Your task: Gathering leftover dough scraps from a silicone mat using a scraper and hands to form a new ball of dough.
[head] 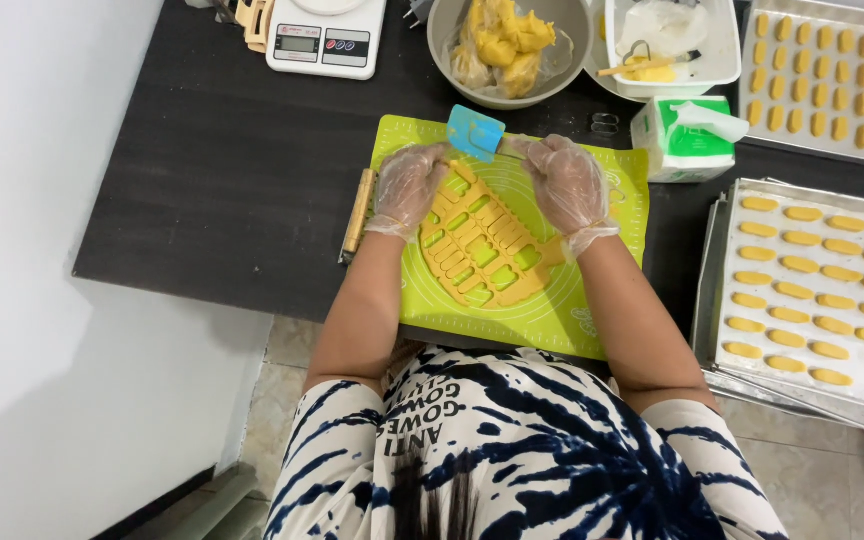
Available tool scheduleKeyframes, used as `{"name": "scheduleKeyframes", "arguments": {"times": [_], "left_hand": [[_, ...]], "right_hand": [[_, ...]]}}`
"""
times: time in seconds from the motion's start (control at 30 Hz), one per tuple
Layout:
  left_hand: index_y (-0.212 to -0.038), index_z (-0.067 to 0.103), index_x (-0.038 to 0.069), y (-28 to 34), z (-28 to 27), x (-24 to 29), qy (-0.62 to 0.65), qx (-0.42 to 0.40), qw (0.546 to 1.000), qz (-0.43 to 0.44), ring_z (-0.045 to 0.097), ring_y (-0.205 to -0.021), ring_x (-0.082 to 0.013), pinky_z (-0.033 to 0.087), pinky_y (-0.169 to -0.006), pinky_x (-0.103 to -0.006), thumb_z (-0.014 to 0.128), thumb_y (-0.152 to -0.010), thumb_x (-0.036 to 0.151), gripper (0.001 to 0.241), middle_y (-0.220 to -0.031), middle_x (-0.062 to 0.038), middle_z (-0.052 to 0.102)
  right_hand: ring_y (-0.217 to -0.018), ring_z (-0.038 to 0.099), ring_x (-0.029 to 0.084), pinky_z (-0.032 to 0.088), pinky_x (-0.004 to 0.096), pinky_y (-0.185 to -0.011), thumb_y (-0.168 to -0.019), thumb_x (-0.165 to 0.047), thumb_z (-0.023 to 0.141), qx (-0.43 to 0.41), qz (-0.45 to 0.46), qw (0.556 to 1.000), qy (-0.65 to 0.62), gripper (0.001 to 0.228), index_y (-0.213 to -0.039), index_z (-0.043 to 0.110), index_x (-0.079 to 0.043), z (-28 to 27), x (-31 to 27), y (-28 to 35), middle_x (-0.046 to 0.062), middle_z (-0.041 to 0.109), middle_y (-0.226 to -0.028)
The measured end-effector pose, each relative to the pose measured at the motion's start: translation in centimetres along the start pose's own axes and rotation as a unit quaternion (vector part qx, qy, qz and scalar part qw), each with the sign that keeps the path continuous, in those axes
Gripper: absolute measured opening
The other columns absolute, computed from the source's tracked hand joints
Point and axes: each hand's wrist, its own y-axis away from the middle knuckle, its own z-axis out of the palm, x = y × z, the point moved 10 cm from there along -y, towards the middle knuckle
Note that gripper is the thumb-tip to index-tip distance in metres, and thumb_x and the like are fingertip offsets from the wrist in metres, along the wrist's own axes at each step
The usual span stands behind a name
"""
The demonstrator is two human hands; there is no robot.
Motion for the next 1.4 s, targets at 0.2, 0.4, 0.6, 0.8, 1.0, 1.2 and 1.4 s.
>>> {"name": "scheduleKeyframes", "arguments": {"times": [0.2, 0.4, 0.6, 0.8, 1.0, 1.2, 1.4], "left_hand": [[-0.121, 0.067, 0.019, 0.2, -1.0, 0.4, 0.049, 0.025, 0.998, 0.043, 0.069, -0.104, -0.035, 0.053, -0.094, -0.0496, 0.059, -0.101, 0.03, 0.024, -0.104, -0.009, 0.074], [-0.126, 0.061, 0.01, 0.6, -0.6, -1.0, 0.093, 0.02, 0.995, 0.028, 0.069, -0.105, -0.0401, 0.052, -0.094, -0.055, 0.052, -0.106, 0.028, 0.028, -0.108, -0.017, 0.074], [-0.134, 0.055, 0.01, 2.0, -3.0, 0.0, 0.174, -0.044, 0.983, -0.042, 0.06, -0.122, -0.0444, 0.045, -0.105, -0.0564, 0.045, -0.108, 0.038, 0.04, -0.124, -0.023, 0.068], [-0.136, 0.055, 0.013, 2.3, -4.7, 0.2, 0.178, -0.054, 0.981, -0.064, 0.057, -0.126, -0.0432, 0.044, -0.108, -0.0552, 0.045, -0.106, 0.044, 0.045, -0.129, -0.022, 0.067], [-0.14, 0.054, 0.015, 2.6, -5.8, 0.4, 0.24, -0.054, 0.964, -0.103, 0.053, -0.133, -0.0391, 0.041, -0.113, -0.0519, 0.047, -0.105, 0.047, 0.048, -0.138, -0.018, 0.063], [-0.14, 0.055, 0.013, 2.8, -7.0, 1.3, 0.306, -0.009, 0.947, -0.097, 0.055, -0.132, -0.0386, 0.042, -0.113, -0.0503, 0.05, -0.105, 0.045, 0.047, -0.138, -0.02, 0.063], [-0.134, 0.053, 0.007, 2.0, -5.0, 0.3, 0.484, 0.025, 0.873, -0.058, 0.074, -0.096, -0.0233, 0.062, -0.086, -0.0359, 0.058, -0.106, 0.033, 0.039, -0.109, -0.016, 0.071]], "right_hand": [[-0.091, 0.069, 0.035, 0.059, 0.047, -0.085, -0.1, -0.012, 0.07, 0.017, 0.013, 0.999, 0.03, 0.009, -0.106, 0.078, -0.013, -0.6, 1.1, 1.1, 0.007, 0.069, -0.096], [-0.093, 0.068, 0.037, 0.058, 0.051, -0.084, -0.1, -0.013, 0.068, 0.005, 0.01, 0.999, 0.031, 0.017, -0.114, 0.077, -0.016, -0.5, 1.5, 2.4, 0.008, 0.067, -0.097], [-0.092, 0.068, 0.037, 0.058, 0.051, -0.081, -0.1, -0.016, 0.069, 0.017, 0.0, 0.999, 0.047, 0.013, -0.111, 0.076, -0.016, 0.7, 2.5, 2.4, 0.007, 0.066, -0.095], [-0.093, 0.067, 0.039, 0.057, 0.054, -0.079, -0.1, -0.016, 0.069, 0.02, 0.004, 0.999, 0.041, 0.014, -0.112, 0.075, -0.015, 0.8, 3.0, 2.4, 0.009, 0.065, -0.096], [-0.094, 0.067, 0.04, 0.057, 0.055, -0.079, -0.1, -0.016, 0.068, 0.016, 0.009, 0.999, 0.032, 0.013, -0.111, 0.074, -0.015, 0.9, 3.6, 2.5, 0.01, 0.064, -0.095], [-0.092, 0.068, 0.039, 0.058, 0.052, -0.079, -0.102, -0.012, 0.068, 0.031, 0.006, 0.999, 0.026, 0.019, -0.118, 0.077, -0.017, 0.7, 5.4, 2.8, 0.011, 0.065, -0.095], [-0.095, 0.07, 0.035, 0.059, 0.05, -0.086, -0.099, -0.018, 0.072, 0.098, 0.055, 0.992, 0.056, 0.023, -0.12, 0.078, -0.024, -5.3, 3.5, 4.1, 0.007, 0.068, -0.1]]}}
